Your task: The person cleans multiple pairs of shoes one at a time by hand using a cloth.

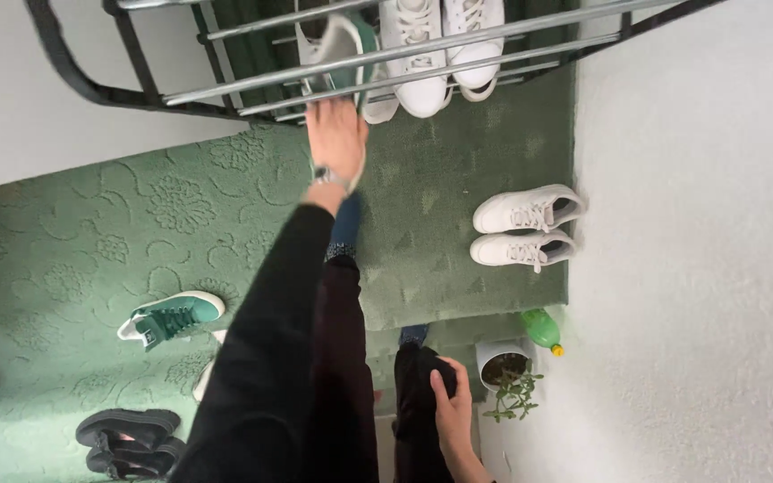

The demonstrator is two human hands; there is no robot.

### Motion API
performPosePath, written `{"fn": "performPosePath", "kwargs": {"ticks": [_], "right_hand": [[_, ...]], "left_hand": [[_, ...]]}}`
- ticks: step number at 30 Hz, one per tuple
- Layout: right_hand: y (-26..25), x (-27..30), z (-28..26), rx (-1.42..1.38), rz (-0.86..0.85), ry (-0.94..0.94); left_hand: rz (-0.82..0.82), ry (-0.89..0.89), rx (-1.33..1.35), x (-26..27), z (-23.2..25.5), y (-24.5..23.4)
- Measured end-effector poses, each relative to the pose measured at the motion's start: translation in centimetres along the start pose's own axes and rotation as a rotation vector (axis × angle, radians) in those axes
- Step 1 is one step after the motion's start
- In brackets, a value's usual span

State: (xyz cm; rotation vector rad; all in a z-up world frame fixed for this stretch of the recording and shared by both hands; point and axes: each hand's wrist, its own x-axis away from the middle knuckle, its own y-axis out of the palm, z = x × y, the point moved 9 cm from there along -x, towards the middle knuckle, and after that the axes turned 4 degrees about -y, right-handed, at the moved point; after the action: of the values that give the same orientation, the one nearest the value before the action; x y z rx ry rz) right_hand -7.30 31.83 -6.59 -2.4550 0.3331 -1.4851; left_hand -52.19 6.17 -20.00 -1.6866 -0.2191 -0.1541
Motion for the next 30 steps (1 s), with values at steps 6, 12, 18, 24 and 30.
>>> {"fn": "performPosePath", "kwargs": {"ticks": [6, 12, 18, 24, 30], "right_hand": [[-1.9, 3.4, -3.7, -0.01, -0.029, -0.013], [-6.3, 8.8, -8.1, -0.227, 0.035, -0.168], [-10.7, 21.5, -19.5, -0.094, 0.068, -0.877], [-9.1, 32.7, -21.3, 0.014, -0.096, -1.195], [-10.2, 40.0, -26.3, -0.027, 0.038, -1.497]], "left_hand": [[-0.088, -0.11, 0.252, 11.3, 1.0, -3.6], [0.375, -0.105, 0.638, 27.1, 0.3, -15.2], [0.38, -0.148, 0.89, 43.0, 0.7, -30.5], [0.414, 0.0, 1.163, 57.6, 1.2, -42.6], [0.386, 0.135, 1.081, 66.2, 1.8, -47.3]]}}
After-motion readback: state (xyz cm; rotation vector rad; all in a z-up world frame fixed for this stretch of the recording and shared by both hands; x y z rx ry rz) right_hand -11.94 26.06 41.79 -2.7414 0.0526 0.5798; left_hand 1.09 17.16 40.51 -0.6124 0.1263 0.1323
